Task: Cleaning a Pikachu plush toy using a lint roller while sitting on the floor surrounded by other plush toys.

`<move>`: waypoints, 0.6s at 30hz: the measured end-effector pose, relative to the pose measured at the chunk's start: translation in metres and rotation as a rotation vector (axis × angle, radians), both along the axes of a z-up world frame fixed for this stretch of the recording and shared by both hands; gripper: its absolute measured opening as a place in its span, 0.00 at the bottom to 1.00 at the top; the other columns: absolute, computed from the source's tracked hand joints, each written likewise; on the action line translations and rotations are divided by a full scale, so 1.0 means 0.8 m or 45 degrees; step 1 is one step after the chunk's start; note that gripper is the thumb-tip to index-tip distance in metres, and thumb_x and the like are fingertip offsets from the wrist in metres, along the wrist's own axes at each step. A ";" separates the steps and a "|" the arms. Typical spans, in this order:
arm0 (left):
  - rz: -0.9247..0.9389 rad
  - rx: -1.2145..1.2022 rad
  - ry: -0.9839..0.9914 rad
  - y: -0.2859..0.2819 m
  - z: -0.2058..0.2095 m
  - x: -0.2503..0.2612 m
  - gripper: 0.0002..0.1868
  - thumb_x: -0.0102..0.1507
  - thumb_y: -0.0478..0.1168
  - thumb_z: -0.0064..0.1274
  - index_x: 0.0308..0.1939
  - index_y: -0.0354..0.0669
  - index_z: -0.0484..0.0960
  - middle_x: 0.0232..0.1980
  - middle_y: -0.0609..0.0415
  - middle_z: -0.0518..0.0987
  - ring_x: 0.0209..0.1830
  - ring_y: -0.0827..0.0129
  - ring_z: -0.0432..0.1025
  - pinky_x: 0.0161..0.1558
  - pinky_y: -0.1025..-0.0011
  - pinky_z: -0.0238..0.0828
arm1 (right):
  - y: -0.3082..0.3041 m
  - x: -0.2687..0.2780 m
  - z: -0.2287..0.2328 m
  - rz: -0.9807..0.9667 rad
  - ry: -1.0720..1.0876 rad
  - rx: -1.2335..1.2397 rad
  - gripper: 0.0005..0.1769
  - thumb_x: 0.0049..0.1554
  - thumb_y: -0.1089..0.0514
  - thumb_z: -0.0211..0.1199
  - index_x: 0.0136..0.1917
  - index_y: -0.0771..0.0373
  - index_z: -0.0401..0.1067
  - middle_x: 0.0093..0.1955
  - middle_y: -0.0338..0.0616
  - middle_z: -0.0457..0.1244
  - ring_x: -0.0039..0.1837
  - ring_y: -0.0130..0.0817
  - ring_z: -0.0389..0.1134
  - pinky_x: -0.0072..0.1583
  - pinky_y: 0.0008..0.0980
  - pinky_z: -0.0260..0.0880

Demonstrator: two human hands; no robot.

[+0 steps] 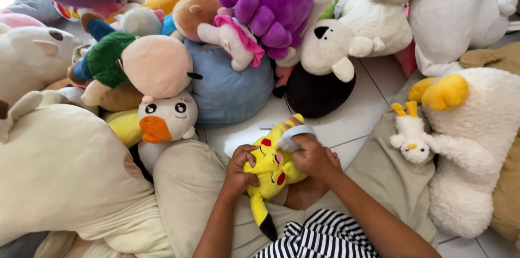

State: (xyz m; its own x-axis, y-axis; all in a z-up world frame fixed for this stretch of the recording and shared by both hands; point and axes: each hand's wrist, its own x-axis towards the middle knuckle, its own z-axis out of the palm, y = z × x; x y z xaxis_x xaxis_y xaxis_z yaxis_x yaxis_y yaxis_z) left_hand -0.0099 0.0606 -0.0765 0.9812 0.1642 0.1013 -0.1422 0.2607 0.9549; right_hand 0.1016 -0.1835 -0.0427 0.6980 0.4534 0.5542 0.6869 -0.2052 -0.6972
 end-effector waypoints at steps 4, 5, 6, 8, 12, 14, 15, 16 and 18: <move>-0.004 0.067 0.031 -0.001 0.009 -0.002 0.28 0.24 0.16 0.61 0.24 0.36 0.70 0.60 0.44 0.70 0.52 0.55 0.68 0.42 0.66 0.65 | 0.015 -0.002 0.030 -0.015 0.045 -0.050 0.26 0.54 0.56 0.65 0.66 0.61 0.75 0.71 0.55 0.61 0.75 0.54 0.59 0.75 0.47 0.54; 0.007 0.088 0.060 0.000 0.009 0.001 0.27 0.25 0.16 0.61 0.24 0.35 0.70 0.61 0.43 0.70 0.53 0.54 0.67 0.42 0.66 0.65 | 0.010 0.018 0.015 -0.101 0.232 -0.081 0.23 0.57 0.52 0.65 0.63 0.65 0.76 0.64 0.60 0.65 0.70 0.57 0.64 0.72 0.47 0.62; -0.009 0.090 0.045 -0.002 0.010 0.004 0.27 0.25 0.16 0.61 0.24 0.35 0.70 0.61 0.43 0.70 0.53 0.54 0.67 0.42 0.66 0.65 | -0.007 0.033 0.002 -0.118 0.219 -0.077 0.23 0.57 0.52 0.65 0.63 0.65 0.76 0.64 0.60 0.65 0.70 0.57 0.64 0.72 0.47 0.62; -0.013 0.093 0.031 -0.004 0.008 0.005 0.28 0.23 0.16 0.62 0.23 0.35 0.70 0.59 0.44 0.71 0.53 0.55 0.68 0.41 0.66 0.66 | -0.036 0.061 -0.026 -0.193 0.454 -0.297 0.23 0.58 0.50 0.63 0.60 0.69 0.76 0.65 0.64 0.65 0.70 0.61 0.64 0.72 0.52 0.62; 0.030 0.414 0.027 -0.003 -0.001 -0.003 0.29 0.21 0.33 0.63 0.23 0.55 0.69 0.57 0.61 0.76 0.58 0.64 0.67 0.56 0.62 0.65 | -0.033 0.057 -0.032 -0.270 1.030 -0.453 0.20 0.59 0.45 0.58 0.33 0.56 0.60 0.35 0.36 0.60 0.42 0.29 0.60 0.45 0.35 0.57; 0.028 0.318 -0.007 0.002 -0.003 -0.005 0.29 0.22 0.30 0.62 0.23 0.54 0.68 0.57 0.60 0.77 0.60 0.64 0.66 0.57 0.64 0.64 | -0.024 0.054 -0.028 -0.222 1.055 -0.306 0.16 0.61 0.50 0.57 0.34 0.55 0.60 0.37 0.35 0.58 0.43 0.28 0.59 0.48 0.32 0.58; 0.030 0.324 -0.008 0.001 -0.002 -0.006 0.29 0.22 0.30 0.62 0.23 0.54 0.68 0.57 0.60 0.77 0.60 0.64 0.66 0.57 0.64 0.64 | -0.027 0.051 -0.014 -0.218 1.054 -0.301 0.16 0.61 0.50 0.57 0.34 0.55 0.60 0.37 0.35 0.58 0.43 0.28 0.59 0.48 0.32 0.58; 0.030 0.340 -0.047 0.000 -0.001 -0.006 0.28 0.21 0.30 0.62 0.22 0.54 0.69 0.56 0.60 0.77 0.59 0.64 0.67 0.58 0.64 0.63 | -0.030 0.048 0.000 -0.183 1.205 -0.158 0.17 0.60 0.53 0.60 0.33 0.54 0.59 0.34 0.33 0.56 0.39 0.25 0.57 0.43 0.31 0.58; 0.029 0.357 -0.090 -0.009 0.021 -0.007 0.28 0.21 0.31 0.62 0.21 0.54 0.69 0.54 0.59 0.78 0.59 0.63 0.68 0.60 0.64 0.63 | -0.038 0.046 0.016 -0.147 1.352 -0.010 0.19 0.59 0.56 0.64 0.31 0.52 0.58 0.31 0.32 0.54 0.34 0.23 0.55 0.38 0.29 0.57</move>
